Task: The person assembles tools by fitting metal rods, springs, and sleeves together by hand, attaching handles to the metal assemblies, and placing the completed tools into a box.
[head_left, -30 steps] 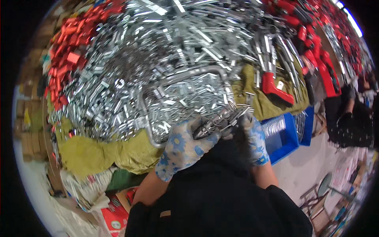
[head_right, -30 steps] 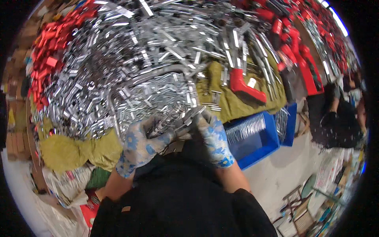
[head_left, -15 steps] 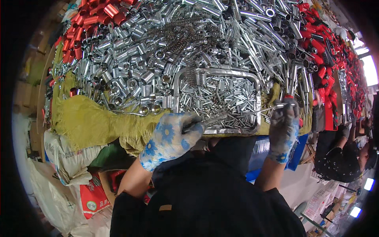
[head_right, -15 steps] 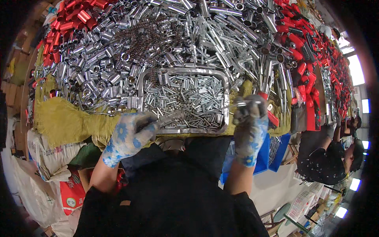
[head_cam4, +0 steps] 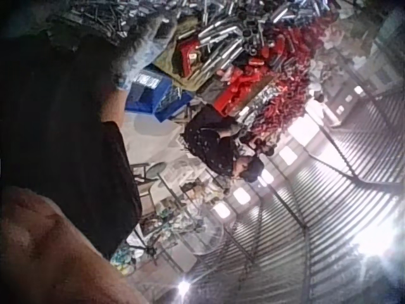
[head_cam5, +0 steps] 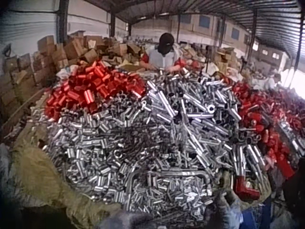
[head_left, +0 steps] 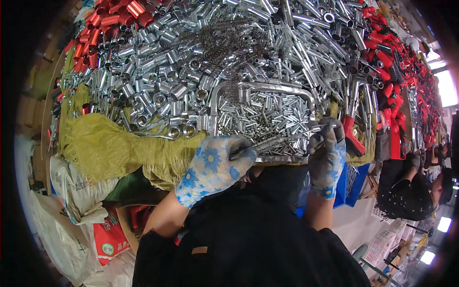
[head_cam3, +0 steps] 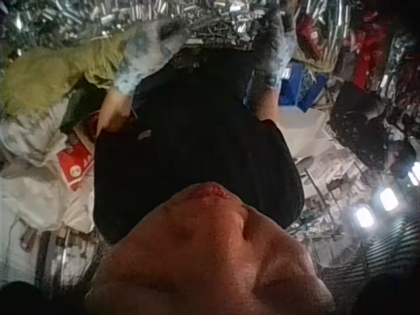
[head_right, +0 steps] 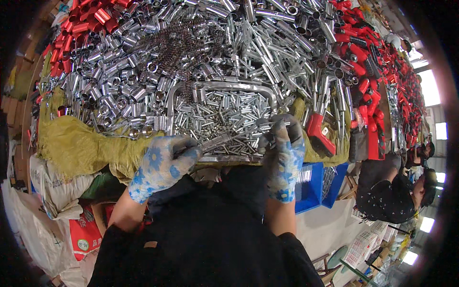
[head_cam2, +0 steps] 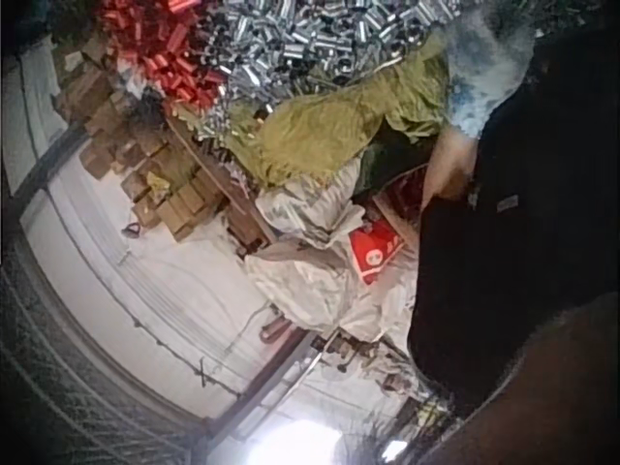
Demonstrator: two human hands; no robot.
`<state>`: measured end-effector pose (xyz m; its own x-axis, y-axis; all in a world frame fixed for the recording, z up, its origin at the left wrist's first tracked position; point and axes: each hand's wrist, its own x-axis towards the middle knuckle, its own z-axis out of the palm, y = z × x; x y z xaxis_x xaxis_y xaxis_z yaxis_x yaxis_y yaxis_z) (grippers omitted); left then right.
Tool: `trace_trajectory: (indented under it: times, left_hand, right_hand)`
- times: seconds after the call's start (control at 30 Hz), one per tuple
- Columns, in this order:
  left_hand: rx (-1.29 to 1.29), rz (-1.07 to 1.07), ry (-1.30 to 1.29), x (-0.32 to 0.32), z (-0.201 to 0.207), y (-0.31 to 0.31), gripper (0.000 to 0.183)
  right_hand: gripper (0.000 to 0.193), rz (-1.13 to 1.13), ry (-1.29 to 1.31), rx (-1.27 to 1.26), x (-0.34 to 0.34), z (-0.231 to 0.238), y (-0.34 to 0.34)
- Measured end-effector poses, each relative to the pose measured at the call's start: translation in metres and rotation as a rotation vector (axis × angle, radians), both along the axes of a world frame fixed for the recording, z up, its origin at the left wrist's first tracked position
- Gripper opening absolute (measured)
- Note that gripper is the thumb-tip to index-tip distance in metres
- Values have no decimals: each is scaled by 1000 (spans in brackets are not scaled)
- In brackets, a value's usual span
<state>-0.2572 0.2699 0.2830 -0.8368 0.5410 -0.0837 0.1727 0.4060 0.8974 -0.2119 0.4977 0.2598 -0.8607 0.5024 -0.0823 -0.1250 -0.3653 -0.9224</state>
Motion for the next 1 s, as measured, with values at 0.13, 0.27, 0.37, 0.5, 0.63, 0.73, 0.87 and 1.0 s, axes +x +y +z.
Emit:
trace_trajectory:
  times: [0.13,0.27,0.37,0.5,0.63,0.73,0.87,1.0]
  left_hand:
    - [10,-16,-122,0,4,7,20]
    - [50,-11,19,-3,-11,9,17]
    - [64,7,124,0,-20,9,15]
    - [50,48,93,1,-9,14,15]
    - [65,32,164,-2,-8,8,17]
    - [64,16,-489,-7,3,9,17]
    - [66,62,30,0,-12,13,19]
    - [47,38,131,0,-8,15,21]
  right_hand:
    - [18,90,-64,-110,1,-2,-14]
    - [17,119,-47,-172,-2,-3,-9]
    - [20,58,-165,-242,-1,0,-10]
    - [25,93,-112,-78,1,-1,-12]
    - [24,86,-128,6,-2,4,-17]
    - [23,-36,-197,123,-4,11,-18]
    - [21,81,-132,-63,-1,7,-7]
    - [19,143,-174,276,-1,3,-18]
